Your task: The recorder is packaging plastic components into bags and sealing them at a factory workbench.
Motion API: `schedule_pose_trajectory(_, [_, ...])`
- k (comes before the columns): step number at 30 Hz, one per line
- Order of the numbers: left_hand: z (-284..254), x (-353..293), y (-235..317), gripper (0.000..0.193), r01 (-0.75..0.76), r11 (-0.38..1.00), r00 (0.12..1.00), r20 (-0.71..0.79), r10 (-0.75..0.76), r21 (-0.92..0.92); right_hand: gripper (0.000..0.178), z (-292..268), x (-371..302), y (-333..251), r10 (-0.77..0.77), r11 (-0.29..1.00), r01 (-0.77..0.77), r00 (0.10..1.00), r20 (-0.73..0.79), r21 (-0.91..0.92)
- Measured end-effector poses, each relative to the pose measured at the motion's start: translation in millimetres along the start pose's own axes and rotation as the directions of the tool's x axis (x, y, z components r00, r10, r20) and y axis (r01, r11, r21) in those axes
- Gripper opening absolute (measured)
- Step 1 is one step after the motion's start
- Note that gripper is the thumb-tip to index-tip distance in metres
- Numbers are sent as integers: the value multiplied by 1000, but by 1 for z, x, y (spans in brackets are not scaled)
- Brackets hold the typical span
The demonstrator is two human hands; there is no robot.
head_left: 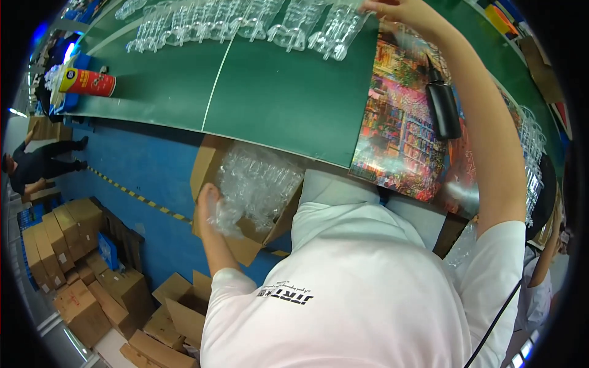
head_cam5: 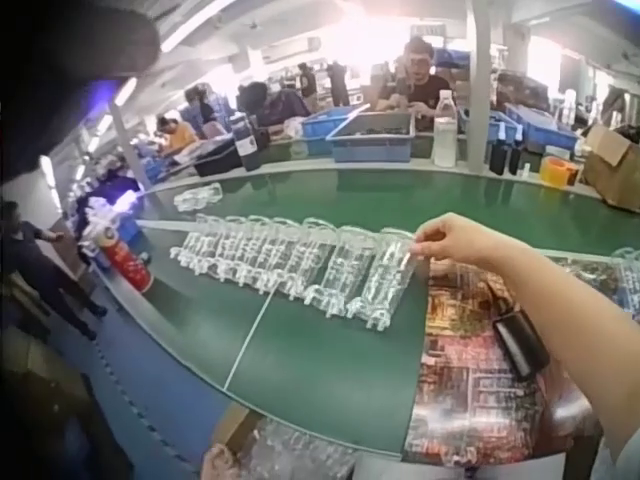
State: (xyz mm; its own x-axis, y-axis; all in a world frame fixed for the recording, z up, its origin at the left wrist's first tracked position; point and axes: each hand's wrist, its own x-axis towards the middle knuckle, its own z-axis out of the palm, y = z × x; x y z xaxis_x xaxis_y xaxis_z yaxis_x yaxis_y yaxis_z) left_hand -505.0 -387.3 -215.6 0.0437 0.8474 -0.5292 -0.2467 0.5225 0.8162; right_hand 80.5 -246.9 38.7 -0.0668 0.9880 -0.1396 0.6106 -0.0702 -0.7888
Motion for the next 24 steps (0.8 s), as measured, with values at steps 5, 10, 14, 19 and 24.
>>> schedule_pose_trajectory(5, [-16, 40, -109, 27, 157, 898, 985, 3, -173, 411, 22, 10, 16, -4, 64, 990, -66, 998, 22, 127])
schedule_pose_trajectory(10, [-4, 84, -221, 14, 189, 752, 980, -72, -186, 632, 23, 4, 11, -4, 94, 984, -86, 994, -49, 156])
schedule_pose_trajectory(14, [-22, 117, -298, 14, 134, 718, 990, -58, -129, 683, 25, -3, 14, 18, 49, 998, -42, 985, -167, 47])
schedule_pose_trajectory(19, [55, 176, -340, 27, 358, 750, 932, -157, -328, 556, 29, 31, -30, -24, -71, 974, -57, 845, -530, -220])
schedule_pose_trajectory(24, [104, 230, -378, 60, 516, 718, 844, -136, -518, 468, 24, 29, -132, -46, -398, 870, 74, 691, -604, -488])
